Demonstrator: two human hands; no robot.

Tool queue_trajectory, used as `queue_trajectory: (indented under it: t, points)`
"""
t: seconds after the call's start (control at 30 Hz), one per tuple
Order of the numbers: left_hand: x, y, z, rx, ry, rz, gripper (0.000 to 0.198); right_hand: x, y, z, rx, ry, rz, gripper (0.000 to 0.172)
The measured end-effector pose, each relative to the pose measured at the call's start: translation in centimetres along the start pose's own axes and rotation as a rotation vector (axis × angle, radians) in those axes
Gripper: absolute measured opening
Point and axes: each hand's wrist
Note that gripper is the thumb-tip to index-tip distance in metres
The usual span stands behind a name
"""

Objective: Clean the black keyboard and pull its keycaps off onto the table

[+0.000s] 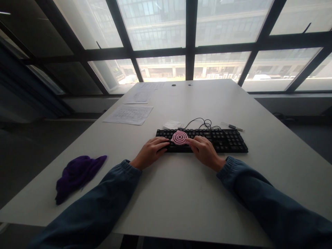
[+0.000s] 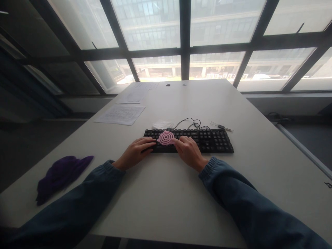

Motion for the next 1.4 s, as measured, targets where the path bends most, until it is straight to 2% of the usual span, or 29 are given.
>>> queue_trajectory:
  t: [0.13, 0.53, 0.83, 1.07, 1.17, 1.27, 1.4]
  points:
    - [-0.2, -0.3, 0.2, -0.024, 0.003, -0.017, 0.027, 0.0, -0.2, -0.2, -0.043, 0.024, 0.053, 0.030]
    - [-0.4, -0.3, 0.1, 0.026, -0.010, -0.028, 0.026, -0.4, -0.2, -0.8, -0.082, 0.044, 0.084, 0.030]
    - [-0.3, -0.2, 0.0, 0.025, 0.029, -0.022, 0.032, -0.5, -0.3, -0.7, -0.037, 0.010, 0.044, 0.030]
    - [-0.4, -0.3, -0.1, 0.072, 0.045, -0.047, 0.032, -0.8, -0.8, -1.1, 0.012, -0.051, 0.006, 0.031]
    - [-0.5, -0.2, -0.1, 0.095, 0.060, -0.042, 0.033, -0.8, -0.8, -1.1, -0.005, -0.033, 0.040, 0.030]
    - [-0.5, -0.2, -0.1, 0.105, 0.077, -0.035, 0.039, -0.7, -0.6, -1.1, -0.020, -0.002, 0.050, 0.030]
    - [-0.6, -0.3, 0.0, 0.103, 0.095, -0.026, 0.046, -0.7, -0.7, -1.1, 0.023, -0.054, 0.009, 0.031]
Point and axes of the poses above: each hand's wrist, its own z-axis towards the middle knuckle, its own x-axis out of the palm, y = z × x, and after that the axes turned 9 degrees about z, right-handed
